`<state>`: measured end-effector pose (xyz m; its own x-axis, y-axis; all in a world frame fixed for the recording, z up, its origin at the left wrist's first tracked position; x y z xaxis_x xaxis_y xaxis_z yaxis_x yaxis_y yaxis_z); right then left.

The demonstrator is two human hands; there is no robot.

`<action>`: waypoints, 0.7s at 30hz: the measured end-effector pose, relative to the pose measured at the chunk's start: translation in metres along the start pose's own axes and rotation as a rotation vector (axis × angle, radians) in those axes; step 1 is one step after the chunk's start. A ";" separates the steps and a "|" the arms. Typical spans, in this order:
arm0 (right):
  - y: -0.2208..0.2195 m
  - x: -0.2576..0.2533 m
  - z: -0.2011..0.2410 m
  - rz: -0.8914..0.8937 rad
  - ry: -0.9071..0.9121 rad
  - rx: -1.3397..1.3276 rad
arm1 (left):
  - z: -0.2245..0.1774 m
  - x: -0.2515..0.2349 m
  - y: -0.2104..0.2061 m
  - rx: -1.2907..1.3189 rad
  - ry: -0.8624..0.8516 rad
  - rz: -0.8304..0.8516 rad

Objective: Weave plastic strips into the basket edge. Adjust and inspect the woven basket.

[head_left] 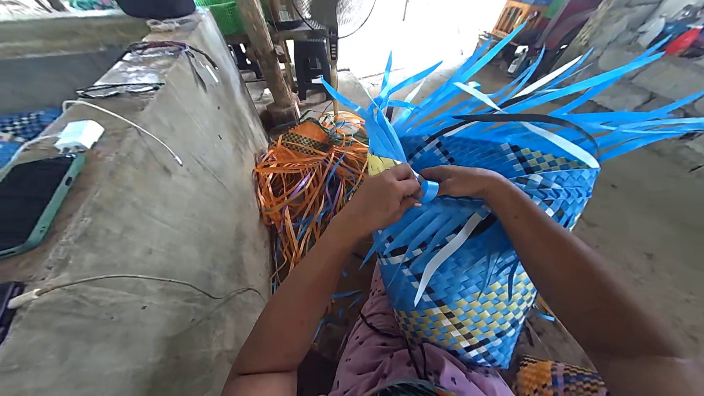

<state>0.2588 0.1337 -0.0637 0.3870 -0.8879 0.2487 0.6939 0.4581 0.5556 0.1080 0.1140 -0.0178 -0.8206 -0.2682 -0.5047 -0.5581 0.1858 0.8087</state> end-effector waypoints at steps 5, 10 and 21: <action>-0.005 0.006 0.016 -0.049 -0.074 0.008 | -0.001 0.000 0.003 -0.028 0.016 -0.102; 0.001 0.003 0.000 -0.046 -0.086 0.041 | 0.021 0.033 -0.010 -0.076 0.194 -0.149; 0.003 -0.016 -0.003 -0.094 -0.180 0.330 | 0.053 0.072 -0.036 0.188 0.431 0.051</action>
<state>0.2564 0.1497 -0.0682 0.1981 -0.9320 0.3034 0.4768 0.3621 0.8010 0.0628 0.1376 -0.0994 -0.7438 -0.6150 -0.2617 -0.5636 0.3665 0.7403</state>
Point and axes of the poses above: each hand's wrist, its own x-axis away from the middle knuckle, its own y-axis out of the back of the hand, z = x × y, the point moved 7 cm from there along -x, towards the middle knuckle, and after that the axes turned 2 degrees about z, right-handed, at the moved point
